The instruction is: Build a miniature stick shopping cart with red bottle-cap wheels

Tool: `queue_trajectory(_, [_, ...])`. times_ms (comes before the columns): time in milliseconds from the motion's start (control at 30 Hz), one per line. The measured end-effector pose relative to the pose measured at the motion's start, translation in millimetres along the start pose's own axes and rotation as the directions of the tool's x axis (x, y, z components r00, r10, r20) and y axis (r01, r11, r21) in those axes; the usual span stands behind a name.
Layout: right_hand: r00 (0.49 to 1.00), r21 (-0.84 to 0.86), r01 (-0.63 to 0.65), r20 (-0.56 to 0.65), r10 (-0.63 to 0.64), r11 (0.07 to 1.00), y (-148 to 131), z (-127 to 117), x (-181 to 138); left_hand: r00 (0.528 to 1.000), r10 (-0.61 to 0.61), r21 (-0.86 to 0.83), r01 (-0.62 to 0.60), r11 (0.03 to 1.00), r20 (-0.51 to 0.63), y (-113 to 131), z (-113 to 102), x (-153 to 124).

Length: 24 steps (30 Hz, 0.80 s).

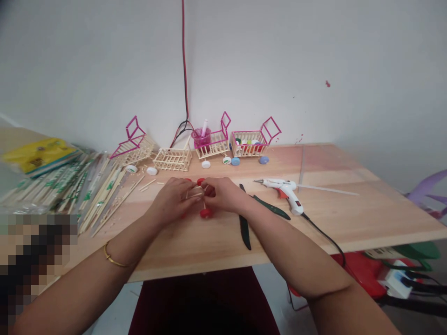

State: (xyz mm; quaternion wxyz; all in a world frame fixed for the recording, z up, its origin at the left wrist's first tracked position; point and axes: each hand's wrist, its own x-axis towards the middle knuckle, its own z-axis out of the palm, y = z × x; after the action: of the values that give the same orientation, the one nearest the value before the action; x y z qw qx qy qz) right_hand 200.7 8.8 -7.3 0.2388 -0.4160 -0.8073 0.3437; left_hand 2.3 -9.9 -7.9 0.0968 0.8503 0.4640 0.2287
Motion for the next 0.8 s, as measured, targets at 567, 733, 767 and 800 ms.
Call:
queue_trajectory(567, [0.841, 0.057, 0.006, -0.540, 0.025, 0.998, -10.0, -30.5, 1.7, 0.786, -0.333, -0.314, 0.186, 0.931, -0.521, 3.2, -31.7, -5.6])
queue_trajectory(733, [0.712, 0.193, 0.333, -0.693, -0.112, 0.923, -44.7, -28.1, -18.8, 0.770, -0.321, -0.336, 0.147, 0.930, -0.551, -4.8, -25.6, -4.2])
queue_trajectory(767, [0.698, 0.180, 0.405, -0.694, -0.177, 0.896, -56.6, -27.7, -31.5, 0.782, -0.290, -0.331, 0.115, 0.937, -0.551, -7.5, -23.1, -3.5])
queue_trajectory(800, [0.691, 0.155, 0.467, -0.679, -0.250, 0.871, -69.3, -27.9, -47.4, 0.787, -0.246, -0.319, 0.066, 0.945, -0.565, -10.0, -20.3, -2.7])
